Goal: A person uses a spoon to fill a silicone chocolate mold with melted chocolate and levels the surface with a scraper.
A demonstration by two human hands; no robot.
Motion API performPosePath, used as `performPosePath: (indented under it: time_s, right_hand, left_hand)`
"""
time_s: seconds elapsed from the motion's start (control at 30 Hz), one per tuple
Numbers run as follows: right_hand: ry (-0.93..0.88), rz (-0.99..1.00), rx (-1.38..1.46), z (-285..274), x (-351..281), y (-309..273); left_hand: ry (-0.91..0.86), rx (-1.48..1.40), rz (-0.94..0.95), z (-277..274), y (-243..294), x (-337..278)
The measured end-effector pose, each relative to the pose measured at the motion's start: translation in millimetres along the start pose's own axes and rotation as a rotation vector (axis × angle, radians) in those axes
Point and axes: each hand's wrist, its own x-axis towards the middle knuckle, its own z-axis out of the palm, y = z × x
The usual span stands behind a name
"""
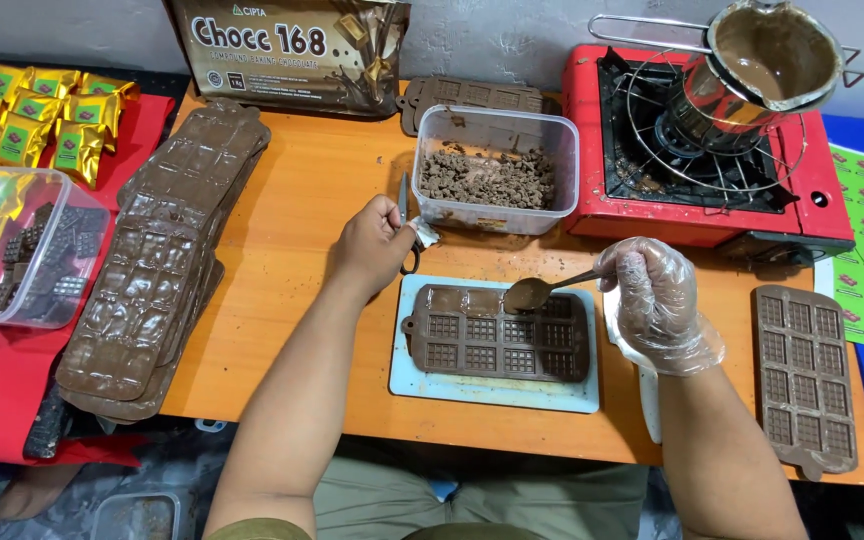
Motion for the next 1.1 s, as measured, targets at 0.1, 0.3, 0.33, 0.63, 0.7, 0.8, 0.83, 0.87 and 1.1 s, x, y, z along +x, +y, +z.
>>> performPosePath:
  time_s: [0.1, 0.3, 0.33, 0.63, 0.7, 0.8, 0.83, 0.87, 1.1]
  right_hand:
    - [-0.004, -0.007, -0.024, -3.0, -0.2, -0.5]
    - [-0.012, -0.011, -0.071, -5.5, 1.4, -8.3]
    - [-0.005, -0.014, -0.065, -6.5, 1.0, -6.2]
    - [0.012, -0.023, -0.094, -15.9, 2.8, -7.2]
    - [0.009, -0.028, -0.118, -18.1, 2.9, -6.6]
    - [0.013, -0.043, -0.135, -15.0, 3.3, -10.1]
    - [0.03, -0.039, -0.098, -12.8, 3.0, -11.2]
    - [0.046, -0.034, -0.061, -10.6, 2.7, -12.3]
    - [0.038, -0.02, -0.126, -19.8, 1.4, -10.1]
  left_hand:
    - [-0.003, -0.006, 0.01, -0.1, 1.2, -1.0]
    - [-0.016, 0.013, 0.004, -2.3, 3.2, -1.7]
    - [-0.016, 0.01, 0.01, -2.0, 3.1, -1.6]
    - [-0.028, 0.03, 0.007, -1.5, 3.5, -0.2]
    - [-0.033, 0.048, -0.003, -1.5, 3.3, 0.0]
    - [-0.033, 0.042, 0.001, -1.2, 3.8, 0.1]
    - [-0.034, 0.047, -0.001, -1.1, 3.7, 0.5]
    - [-0.034, 0.051, -0.002, -0.8, 3.6, 0.9]
    - [-0.032, 0.043, -0.006, -0.3, 1.3, 1.8]
